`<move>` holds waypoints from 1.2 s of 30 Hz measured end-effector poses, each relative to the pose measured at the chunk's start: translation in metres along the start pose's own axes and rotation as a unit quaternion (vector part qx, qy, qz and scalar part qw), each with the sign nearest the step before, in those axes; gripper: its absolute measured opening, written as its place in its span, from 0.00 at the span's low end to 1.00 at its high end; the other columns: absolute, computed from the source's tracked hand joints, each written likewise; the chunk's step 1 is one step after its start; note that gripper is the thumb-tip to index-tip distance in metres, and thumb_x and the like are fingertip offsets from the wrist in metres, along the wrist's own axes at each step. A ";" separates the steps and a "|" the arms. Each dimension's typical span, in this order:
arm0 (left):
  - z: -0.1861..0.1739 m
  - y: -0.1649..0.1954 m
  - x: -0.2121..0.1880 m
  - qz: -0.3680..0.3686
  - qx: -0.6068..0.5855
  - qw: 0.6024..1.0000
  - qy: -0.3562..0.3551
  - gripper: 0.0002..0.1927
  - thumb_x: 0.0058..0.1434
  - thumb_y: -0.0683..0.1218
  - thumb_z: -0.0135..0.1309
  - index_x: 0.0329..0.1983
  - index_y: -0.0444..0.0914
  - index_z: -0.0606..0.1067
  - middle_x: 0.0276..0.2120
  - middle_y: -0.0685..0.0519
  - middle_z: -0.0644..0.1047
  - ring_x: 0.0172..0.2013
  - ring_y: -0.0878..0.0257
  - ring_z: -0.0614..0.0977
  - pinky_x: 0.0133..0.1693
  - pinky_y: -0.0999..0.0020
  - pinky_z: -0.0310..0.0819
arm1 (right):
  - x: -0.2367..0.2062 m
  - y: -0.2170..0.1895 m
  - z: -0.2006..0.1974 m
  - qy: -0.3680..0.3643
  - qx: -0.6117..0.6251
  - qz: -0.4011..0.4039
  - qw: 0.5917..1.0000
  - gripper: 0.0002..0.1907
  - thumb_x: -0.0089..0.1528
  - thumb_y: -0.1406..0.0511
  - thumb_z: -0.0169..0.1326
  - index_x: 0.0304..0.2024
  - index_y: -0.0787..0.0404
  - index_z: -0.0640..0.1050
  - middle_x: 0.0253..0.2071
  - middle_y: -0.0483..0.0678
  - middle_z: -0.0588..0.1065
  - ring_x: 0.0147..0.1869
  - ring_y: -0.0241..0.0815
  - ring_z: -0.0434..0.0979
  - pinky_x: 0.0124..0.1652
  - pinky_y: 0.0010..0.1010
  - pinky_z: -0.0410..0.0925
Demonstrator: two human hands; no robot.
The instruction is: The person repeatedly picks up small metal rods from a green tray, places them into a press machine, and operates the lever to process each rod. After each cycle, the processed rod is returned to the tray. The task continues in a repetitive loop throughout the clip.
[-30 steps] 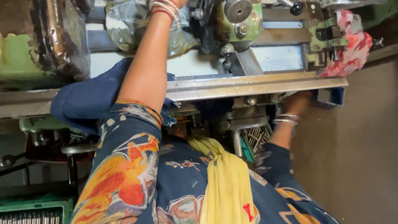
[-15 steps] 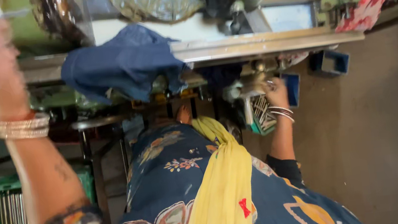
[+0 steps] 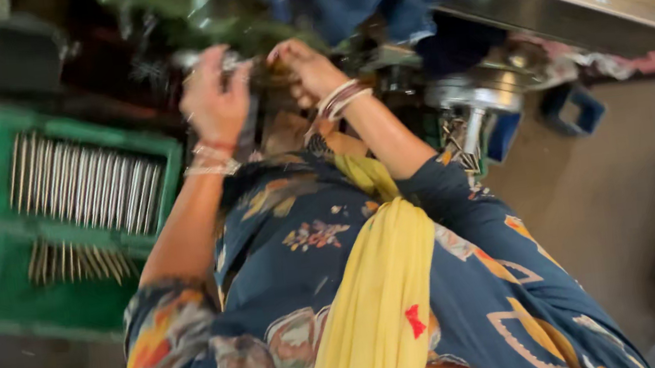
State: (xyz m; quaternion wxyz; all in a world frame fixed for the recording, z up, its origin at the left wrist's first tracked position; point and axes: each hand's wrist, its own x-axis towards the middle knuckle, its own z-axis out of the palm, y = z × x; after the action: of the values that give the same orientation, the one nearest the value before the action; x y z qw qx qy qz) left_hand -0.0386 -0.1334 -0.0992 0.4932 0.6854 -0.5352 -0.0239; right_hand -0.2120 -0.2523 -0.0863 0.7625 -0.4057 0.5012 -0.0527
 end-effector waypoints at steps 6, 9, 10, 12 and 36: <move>-0.022 0.013 0.000 -0.006 -0.005 1.000 0.017 0.18 0.65 0.52 0.65 0.55 0.44 0.75 0.36 0.50 0.80 0.35 0.50 0.82 0.37 0.57 0.76 | 0.004 -0.004 0.028 -0.092 0.017 0.008 0.996 0.10 0.72 0.50 0.48 0.47 0.45 0.70 0.25 0.35 0.60 0.21 0.27 0.50 0.19 0.20 0.43; -0.025 -0.006 -0.014 0.044 0.034 0.998 0.030 0.22 0.67 0.52 0.61 0.61 0.45 0.71 0.37 0.51 0.78 0.35 0.50 0.80 0.37 0.55 0.74 | 0.009 0.003 0.039 -0.105 0.010 0.000 0.994 0.12 0.75 0.50 0.47 0.43 0.46 0.68 0.24 0.35 0.55 0.20 0.28 0.47 0.19 0.21 0.41; -0.023 -0.013 -0.017 0.067 0.038 0.996 0.036 0.23 0.67 0.51 0.60 0.63 0.45 0.69 0.38 0.51 0.77 0.37 0.50 0.80 0.39 0.55 0.74 | 0.010 0.003 0.037 -0.106 0.007 -0.003 0.994 0.13 0.77 0.50 0.45 0.41 0.47 0.67 0.24 0.36 0.54 0.20 0.28 0.47 0.19 0.21 0.41; -0.024 -0.026 -0.022 0.078 0.026 0.996 0.027 0.24 0.67 0.51 0.60 0.64 0.44 0.69 0.40 0.51 0.77 0.38 0.50 0.80 0.39 0.55 0.74 | 0.009 0.002 0.036 -0.157 0.035 0.023 0.987 0.13 0.76 0.51 0.42 0.41 0.47 0.67 0.24 0.36 0.55 0.20 0.27 0.46 0.19 0.21 0.42; -0.037 -0.052 -0.024 0.074 0.065 0.993 -0.064 0.17 0.70 0.51 0.55 0.58 0.41 0.70 0.35 0.47 0.78 0.33 0.49 0.80 0.33 0.56 0.74 | 0.008 -0.011 0.040 -0.226 -0.037 0.067 0.971 0.12 0.78 0.57 0.37 0.41 0.49 0.68 0.24 0.36 0.53 0.20 0.27 0.43 0.18 0.21 0.41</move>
State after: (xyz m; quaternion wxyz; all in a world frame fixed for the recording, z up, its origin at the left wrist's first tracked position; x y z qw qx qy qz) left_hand 0.0086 -0.0947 -0.1282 0.4127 0.6718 -0.6151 0.0042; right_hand -0.1719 -0.2412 -0.0777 0.8423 -0.4002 0.3440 0.1101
